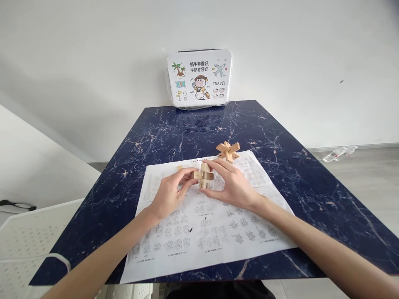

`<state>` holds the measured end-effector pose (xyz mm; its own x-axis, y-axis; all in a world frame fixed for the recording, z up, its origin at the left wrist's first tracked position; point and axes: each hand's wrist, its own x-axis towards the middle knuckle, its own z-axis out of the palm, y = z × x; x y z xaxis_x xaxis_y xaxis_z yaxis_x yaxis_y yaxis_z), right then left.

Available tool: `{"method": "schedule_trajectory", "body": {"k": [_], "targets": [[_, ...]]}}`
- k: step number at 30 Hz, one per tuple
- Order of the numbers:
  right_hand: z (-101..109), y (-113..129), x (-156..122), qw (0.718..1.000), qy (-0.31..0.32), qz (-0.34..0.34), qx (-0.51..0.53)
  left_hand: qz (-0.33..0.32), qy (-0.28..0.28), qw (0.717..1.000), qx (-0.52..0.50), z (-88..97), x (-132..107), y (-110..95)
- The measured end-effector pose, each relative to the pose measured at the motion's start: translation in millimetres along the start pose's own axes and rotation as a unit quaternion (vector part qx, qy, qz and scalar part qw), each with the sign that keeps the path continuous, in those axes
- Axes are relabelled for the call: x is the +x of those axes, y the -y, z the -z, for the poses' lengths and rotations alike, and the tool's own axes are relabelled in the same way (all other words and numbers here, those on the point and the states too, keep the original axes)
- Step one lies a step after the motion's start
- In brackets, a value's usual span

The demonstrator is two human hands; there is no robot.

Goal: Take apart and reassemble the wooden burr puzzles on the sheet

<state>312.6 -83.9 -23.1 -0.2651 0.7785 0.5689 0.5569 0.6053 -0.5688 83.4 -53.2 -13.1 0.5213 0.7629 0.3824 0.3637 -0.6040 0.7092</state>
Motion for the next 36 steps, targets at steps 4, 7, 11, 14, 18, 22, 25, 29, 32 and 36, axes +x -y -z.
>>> {"method": "schedule_trajectory", "body": {"k": [4,7,11,14,18,22,25,29,32,36], "targets": [[0.1,2.1,-0.1,1.0,0.011,0.002,-0.022,-0.043,0.015,0.999,0.026,-1.8,-2.2,5.7],[1.2,2.5,-0.3,1.0,0.014,0.012,-0.024,-0.045,0.017,0.998,0.032,-2.3,-3.3,8.4],[1.2,2.4,-0.9,0.999,0.022,0.03,-0.039,-0.021,0.029,0.999,0.021,-3.0,-4.5,7.4],[-0.1,2.4,-2.1,0.996,0.026,0.046,-0.075,-0.003,0.059,0.998,0.004,-3.1,-5.5,7.2],[-1.1,2.5,-3.4,0.991,0.035,0.055,-0.12,0.025,0.099,0.994,-0.033,-3.0,-5.9,7.2],[0.3,5.4,-2.4,0.989,0.016,0.055,-0.134,0.058,0.106,0.989,-0.084,-3.0,-4.6,-1.4],[1.3,9.8,-1.0,0.989,-0.004,0.05,-0.137,0.085,0.104,0.983,-0.123,-3.1,-3.1,-11.7],[-0.8,13.7,-0.7,0.987,-0.014,0.05,-0.153,0.115,0.095,0.976,-0.16,-6.0,-1.8,-21.2],[-3.5,14.0,-1.5,0.986,-0.018,0.042,-0.163,0.131,0.087,0.973,-0.169,-10.7,-2.5,-23.0],[-4.9,14.0,-1.8,0.983,-0.019,0.039,-0.181,0.147,0.076,0.969,-0.185,-15.0,-4.7,-21.9]]}}
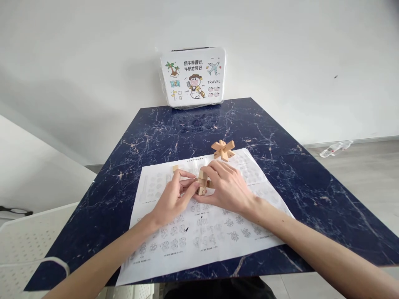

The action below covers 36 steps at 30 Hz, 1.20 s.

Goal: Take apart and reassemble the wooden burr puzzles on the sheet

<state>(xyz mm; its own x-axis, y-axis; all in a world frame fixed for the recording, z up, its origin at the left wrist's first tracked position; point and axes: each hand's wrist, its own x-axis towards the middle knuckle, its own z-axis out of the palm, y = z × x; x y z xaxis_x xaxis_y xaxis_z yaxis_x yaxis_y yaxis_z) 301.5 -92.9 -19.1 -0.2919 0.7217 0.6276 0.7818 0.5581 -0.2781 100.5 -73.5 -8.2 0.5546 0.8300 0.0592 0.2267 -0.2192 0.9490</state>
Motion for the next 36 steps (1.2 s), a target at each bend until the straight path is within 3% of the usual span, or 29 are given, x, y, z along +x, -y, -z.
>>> {"method": "schedule_trajectory", "body": {"k": [7,13,15,20,23,27,33,36], "targets": [[-0.1,3.5,0.8,1.0,0.004,-0.007,-0.006,0.009,0.009,0.999,-0.034,-1.6,-0.5,-4.0],[-6.0,8.8,-2.0,0.999,0.011,-0.024,0.028,0.057,-0.041,0.991,-0.115,-4.1,3.7,-8.1],[-8.2,7.3,-3.4,0.998,0.009,-0.03,0.062,0.049,-0.081,0.986,-0.134,3.5,8.8,-6.3],[-13.2,-1.9,-6.9,0.993,0.029,-0.05,0.107,0.04,-0.276,0.941,-0.19,36.8,26.8,5.8],[-16.1,-4.7,-9.1,0.99,0.077,-0.03,0.114,0.064,-0.33,0.916,-0.218,50.0,33.5,12.1],[-18.9,-4.2,-11.3,0.986,0.114,-0.006,0.12,0.107,-0.32,0.915,-0.221,51.1,34.8,15.2],[-23.0,-5.1,-12.3,0.983,0.115,-0.005,0.14,0.131,-0.188,0.949,-0.219,38.9,28.7,13.3],[-25.8,-4.9,-12.9,0.983,0.103,-0.018,0.148,0.139,-0.157,0.954,-0.216,33.6,26.2,12.3]]}}
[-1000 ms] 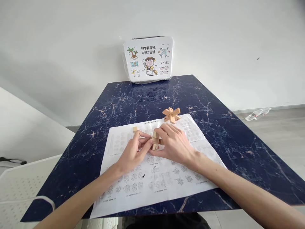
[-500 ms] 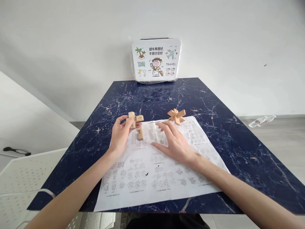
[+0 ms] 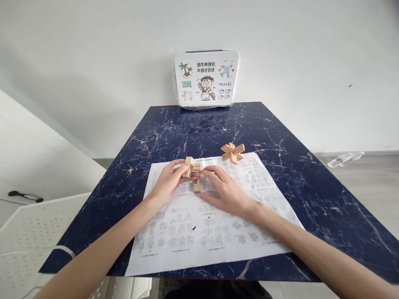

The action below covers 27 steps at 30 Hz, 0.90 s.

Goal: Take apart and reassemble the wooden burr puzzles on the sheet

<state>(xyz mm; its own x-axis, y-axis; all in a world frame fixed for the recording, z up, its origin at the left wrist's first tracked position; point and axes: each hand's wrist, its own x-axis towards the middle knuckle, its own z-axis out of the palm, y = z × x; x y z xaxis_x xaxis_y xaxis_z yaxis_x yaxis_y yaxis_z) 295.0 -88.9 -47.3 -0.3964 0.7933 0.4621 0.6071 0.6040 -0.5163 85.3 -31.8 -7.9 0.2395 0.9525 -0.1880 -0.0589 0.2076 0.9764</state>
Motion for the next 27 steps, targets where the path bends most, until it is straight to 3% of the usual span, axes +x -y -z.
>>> {"method": "schedule_trajectory", "body": {"k": [11,15,18,22,24,27], "targets": [[0.8,4.3,4.6,0.999,0.025,0.013,-0.027,-0.061,-0.001,0.998,0.011,2.5,-0.5,1.2],[4.3,-2.0,6.4,0.997,0.013,-0.033,0.061,-0.064,0.005,0.998,0.006,6.9,1.6,3.9],[8.7,-9.6,9.2,0.972,-0.025,-0.11,0.208,-0.075,0.016,0.997,0.001,9.7,2.9,4.0],[16.7,-15.4,12.2,0.908,-0.027,-0.15,0.39,-0.079,0.044,0.995,0.031,9.4,-0.8,-0.9],[19.0,-15.7,12.2,0.887,-0.024,-0.152,0.434,-0.084,0.061,0.994,0.046,7.6,-4.1,-3.5],[18.3,-16.0,11.1,0.886,-0.017,-0.147,0.439,-0.094,0.085,0.99,0.064,4.5,-8.5,-5.3]]}}
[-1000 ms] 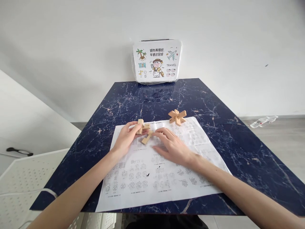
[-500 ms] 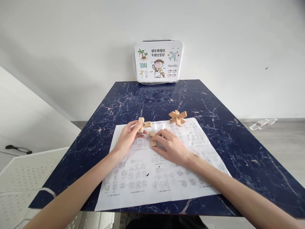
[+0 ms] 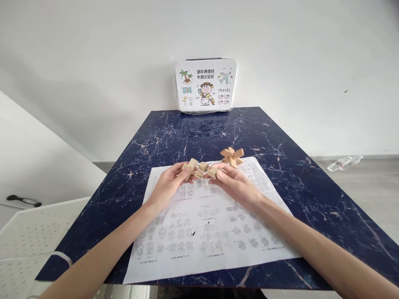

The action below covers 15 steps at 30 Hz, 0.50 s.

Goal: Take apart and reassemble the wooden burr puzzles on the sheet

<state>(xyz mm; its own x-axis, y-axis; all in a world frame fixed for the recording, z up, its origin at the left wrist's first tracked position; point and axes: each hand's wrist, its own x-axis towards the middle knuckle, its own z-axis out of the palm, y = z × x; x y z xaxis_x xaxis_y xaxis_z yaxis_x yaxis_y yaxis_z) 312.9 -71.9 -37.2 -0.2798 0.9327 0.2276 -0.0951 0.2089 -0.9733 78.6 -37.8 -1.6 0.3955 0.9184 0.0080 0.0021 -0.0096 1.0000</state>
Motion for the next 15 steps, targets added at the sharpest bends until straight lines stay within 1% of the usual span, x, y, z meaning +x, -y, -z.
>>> {"method": "schedule_trajectory", "body": {"k": [3,6,8,10,12,15], "targets": [[-0.1,-2.5,-0.4,1.0,-0.001,-0.006,0.009,-0.005,0.007,1.0,0.004,-2.4,-1.8,-0.7],[-0.9,-2.1,-0.4,0.999,0.007,-0.02,0.042,-0.004,-0.008,1.0,-0.003,-4.1,-2.9,-1.6],[-3.1,0.7,-0.5,0.999,0.018,-0.025,0.033,-0.01,-0.022,1.0,0.005,-5.9,-4.3,-2.7],[-6.4,4.7,-0.8,0.999,0.037,-0.024,0.003,-0.028,-0.031,0.999,0.027,-8.7,-6.5,-4.1],[-9.8,8.7,-1.4,0.998,0.061,-0.02,-0.022,-0.05,-0.028,0.997,0.056,-12.3,-9.3,-5.0],[-11.9,11.8,-2.1,0.996,0.079,-0.025,-0.021,-0.08,-0.017,0.993,0.085,-17.1,-13.2,-4.0]]}}
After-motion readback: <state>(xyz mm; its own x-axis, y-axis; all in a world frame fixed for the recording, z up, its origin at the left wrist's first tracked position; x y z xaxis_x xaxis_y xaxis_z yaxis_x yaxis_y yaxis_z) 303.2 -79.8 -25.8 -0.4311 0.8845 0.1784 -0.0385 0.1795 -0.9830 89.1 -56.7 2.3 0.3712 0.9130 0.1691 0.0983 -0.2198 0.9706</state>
